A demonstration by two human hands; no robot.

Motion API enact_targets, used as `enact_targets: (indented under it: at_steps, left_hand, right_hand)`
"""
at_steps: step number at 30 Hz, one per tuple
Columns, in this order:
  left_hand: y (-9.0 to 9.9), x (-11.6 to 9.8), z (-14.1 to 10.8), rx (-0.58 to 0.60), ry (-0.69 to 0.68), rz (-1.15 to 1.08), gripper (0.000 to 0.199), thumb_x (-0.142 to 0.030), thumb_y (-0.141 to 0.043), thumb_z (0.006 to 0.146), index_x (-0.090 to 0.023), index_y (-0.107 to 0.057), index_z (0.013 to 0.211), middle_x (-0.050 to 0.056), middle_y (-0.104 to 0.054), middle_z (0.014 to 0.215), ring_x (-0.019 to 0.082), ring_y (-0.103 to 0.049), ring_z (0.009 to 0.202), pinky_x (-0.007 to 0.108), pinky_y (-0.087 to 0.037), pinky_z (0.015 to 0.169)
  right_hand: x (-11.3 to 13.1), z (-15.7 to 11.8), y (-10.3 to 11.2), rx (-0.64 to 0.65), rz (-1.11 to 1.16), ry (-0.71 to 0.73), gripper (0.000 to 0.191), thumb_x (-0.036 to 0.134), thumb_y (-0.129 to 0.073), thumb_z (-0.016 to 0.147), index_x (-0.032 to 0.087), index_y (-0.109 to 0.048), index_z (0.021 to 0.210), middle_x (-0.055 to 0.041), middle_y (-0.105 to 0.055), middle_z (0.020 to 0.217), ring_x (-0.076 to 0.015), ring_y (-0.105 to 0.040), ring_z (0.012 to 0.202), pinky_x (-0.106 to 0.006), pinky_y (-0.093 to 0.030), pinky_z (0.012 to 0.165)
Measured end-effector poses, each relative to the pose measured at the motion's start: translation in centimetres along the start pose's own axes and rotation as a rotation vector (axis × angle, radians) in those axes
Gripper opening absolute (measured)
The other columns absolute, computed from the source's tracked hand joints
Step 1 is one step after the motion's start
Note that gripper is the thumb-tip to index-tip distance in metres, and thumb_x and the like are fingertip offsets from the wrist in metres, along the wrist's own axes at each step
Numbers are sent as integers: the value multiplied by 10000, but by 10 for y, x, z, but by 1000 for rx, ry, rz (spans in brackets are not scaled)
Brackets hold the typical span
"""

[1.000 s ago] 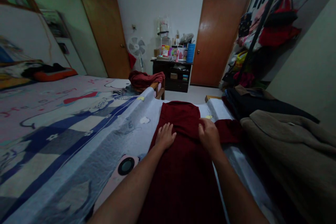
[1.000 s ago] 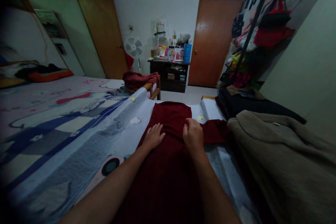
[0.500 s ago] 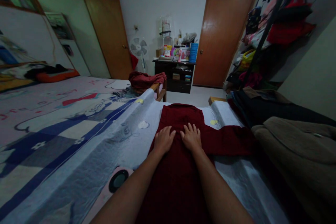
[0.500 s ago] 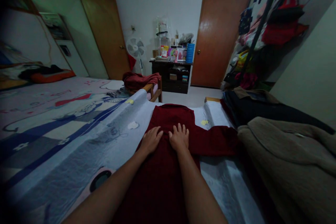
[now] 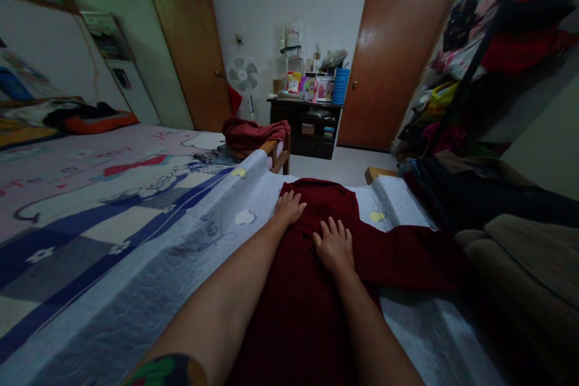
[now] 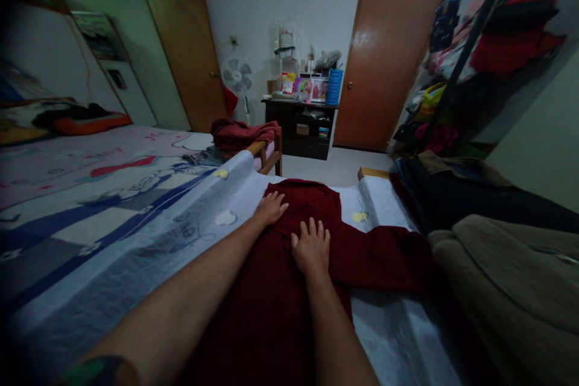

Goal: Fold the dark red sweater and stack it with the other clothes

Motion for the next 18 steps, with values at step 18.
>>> enact_targets:
  at_steps: [18]
  left_hand:
    - [-11,-18,-6,-140,154,-46,666,-628,-402,865,-274,-413,1429,121,-311,1543,421,-205,1414,602,-155,1112]
  right_hand:
    - [-57,10,34,-56,22,-107,549,368,-407,924,82,-443,1391,-165,-438,1454,-275,-384,1348,-393,-312,1079]
Point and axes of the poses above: each hand's wrist, its own z-axis towards the middle knuckle, its own y-axis out of the back of the hand, x = y × z, the point moved 7 cm from there along z, towards the middle knuckle
